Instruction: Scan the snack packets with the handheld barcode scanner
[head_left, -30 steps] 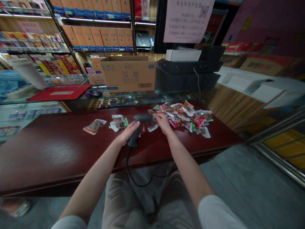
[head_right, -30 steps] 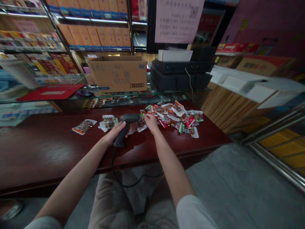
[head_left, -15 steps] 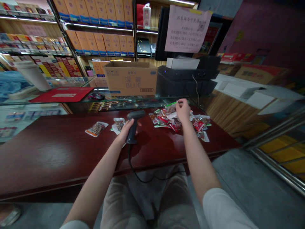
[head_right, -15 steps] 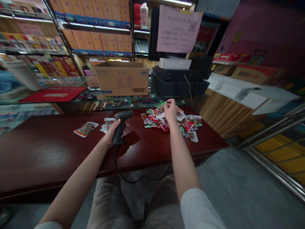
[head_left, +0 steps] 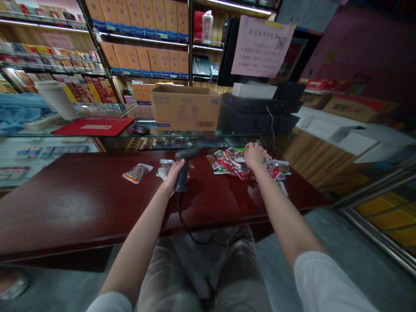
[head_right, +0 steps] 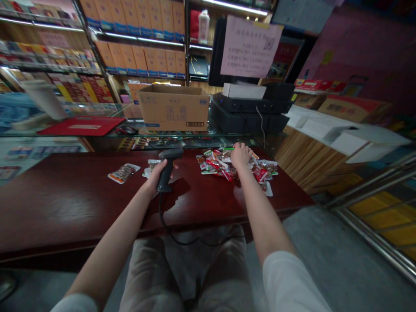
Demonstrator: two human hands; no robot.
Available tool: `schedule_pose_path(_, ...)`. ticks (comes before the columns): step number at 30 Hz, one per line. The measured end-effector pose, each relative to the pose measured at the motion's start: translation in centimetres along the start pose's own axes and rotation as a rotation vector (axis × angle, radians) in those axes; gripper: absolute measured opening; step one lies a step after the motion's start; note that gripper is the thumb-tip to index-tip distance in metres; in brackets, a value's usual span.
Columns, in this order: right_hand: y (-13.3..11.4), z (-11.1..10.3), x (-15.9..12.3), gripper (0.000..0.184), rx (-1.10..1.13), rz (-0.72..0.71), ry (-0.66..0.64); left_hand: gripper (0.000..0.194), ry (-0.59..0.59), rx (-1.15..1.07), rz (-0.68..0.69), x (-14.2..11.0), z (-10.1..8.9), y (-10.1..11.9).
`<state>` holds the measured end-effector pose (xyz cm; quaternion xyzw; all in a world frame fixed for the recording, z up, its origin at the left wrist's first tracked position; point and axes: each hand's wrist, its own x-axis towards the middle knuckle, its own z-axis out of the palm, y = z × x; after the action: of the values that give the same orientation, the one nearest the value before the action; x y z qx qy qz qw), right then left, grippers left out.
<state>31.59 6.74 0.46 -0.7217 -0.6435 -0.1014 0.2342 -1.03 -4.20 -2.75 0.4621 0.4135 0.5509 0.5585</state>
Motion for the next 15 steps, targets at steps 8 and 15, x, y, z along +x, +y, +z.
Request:
schedule_pose_path(8, -6.5, 0.9, -5.5, 0.031, 0.262, -0.246, 0.151, 0.062, 0.013, -0.144, -0.021, -0.3, -3.6, 1.8)
schedule_pose_path(15, -18.2, 6.1, -9.8, 0.047, 0.560, -0.348, -0.484, 0.062, 0.016, -0.111, -0.026, -0.6, -5.8, 3.3)
